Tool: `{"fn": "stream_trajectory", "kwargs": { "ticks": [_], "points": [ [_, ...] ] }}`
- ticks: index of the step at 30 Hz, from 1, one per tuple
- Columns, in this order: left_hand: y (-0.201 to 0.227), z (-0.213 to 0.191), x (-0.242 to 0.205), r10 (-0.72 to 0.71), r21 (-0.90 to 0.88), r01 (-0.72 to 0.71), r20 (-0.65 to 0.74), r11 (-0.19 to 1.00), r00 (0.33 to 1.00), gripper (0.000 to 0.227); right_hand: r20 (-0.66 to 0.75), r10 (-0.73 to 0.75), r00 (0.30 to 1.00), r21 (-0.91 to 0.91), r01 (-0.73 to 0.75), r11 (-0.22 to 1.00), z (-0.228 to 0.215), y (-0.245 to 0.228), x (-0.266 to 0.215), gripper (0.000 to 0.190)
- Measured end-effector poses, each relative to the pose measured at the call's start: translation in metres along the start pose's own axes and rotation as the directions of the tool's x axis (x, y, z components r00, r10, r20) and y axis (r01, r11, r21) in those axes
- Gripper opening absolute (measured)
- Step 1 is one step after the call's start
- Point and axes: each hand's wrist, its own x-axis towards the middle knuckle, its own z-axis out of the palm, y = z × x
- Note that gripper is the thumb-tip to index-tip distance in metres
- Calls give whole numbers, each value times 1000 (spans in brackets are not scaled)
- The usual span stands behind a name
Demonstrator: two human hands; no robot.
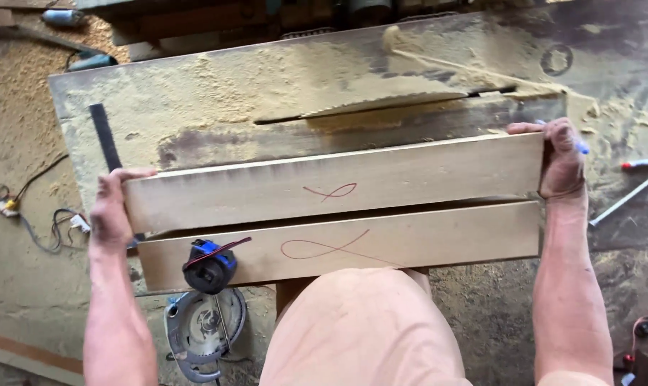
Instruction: Measuring and marking wooden boards using a tape measure, square, and marker on a table saw surface.
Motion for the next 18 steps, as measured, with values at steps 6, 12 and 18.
{"fn": "stream_trajectory", "kwargs": {
  "ticks": [6, 12, 18],
  "points": [
    [-42, -17, -11, -47, -82, 51, 52, 995, 998, 66, -11, 106, 994, -44, -107, 993, 11, -15, -20, 41],
    [-23, 3, -38, 165, 17, -166, 44, 986, 985, 61, -30, -19, 999, -146, 15, 989, 26, -19, -35, 24],
    [-31, 7, -51, 15, -135, -17, -16, 991, 1000, 55, 22, -7, 1000, 25, 6, 1000, 28, -22, -39, 28]
  ]
}}
